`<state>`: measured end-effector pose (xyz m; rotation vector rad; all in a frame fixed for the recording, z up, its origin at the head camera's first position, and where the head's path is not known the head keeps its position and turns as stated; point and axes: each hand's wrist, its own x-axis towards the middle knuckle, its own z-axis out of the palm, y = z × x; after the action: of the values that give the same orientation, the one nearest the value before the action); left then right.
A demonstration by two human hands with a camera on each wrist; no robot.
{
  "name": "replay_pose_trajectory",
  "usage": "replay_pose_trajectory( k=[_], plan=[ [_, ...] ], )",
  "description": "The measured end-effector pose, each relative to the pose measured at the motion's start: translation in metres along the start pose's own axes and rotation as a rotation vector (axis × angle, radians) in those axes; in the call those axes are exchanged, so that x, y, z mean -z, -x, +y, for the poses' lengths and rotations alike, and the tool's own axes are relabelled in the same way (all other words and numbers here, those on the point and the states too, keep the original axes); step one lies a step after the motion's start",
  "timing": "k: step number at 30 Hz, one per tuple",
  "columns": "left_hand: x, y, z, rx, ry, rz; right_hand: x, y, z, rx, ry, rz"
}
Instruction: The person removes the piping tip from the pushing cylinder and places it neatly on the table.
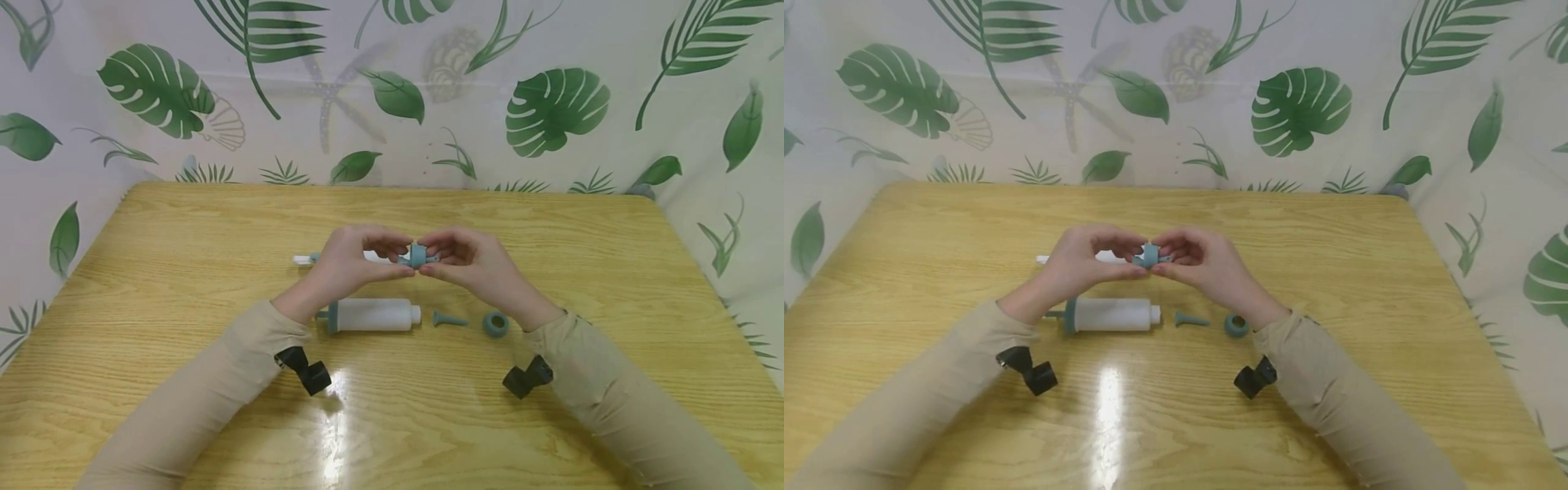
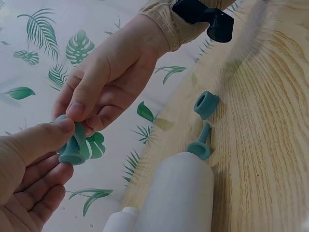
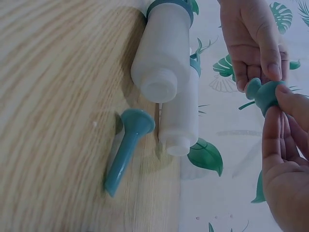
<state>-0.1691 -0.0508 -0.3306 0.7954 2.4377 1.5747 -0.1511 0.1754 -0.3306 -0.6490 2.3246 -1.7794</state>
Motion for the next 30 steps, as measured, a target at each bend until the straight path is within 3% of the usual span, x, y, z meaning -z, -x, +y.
replay_pose_trajectory(
  k=[14, 30],
  plan=[
    [-0.0003, -0.0017, 0.0003, -0.054, -0.009, -0.012, 0.0004, 0.0011, 0.0000, -0.009, -0.012, -0.002],
    [0.0029, -0.0016, -0.0026, -0.062, -0.074, -0.017, 0.0027, 0.0021, 0.0016, 0.010, -0.029, 0.003]
  ],
)
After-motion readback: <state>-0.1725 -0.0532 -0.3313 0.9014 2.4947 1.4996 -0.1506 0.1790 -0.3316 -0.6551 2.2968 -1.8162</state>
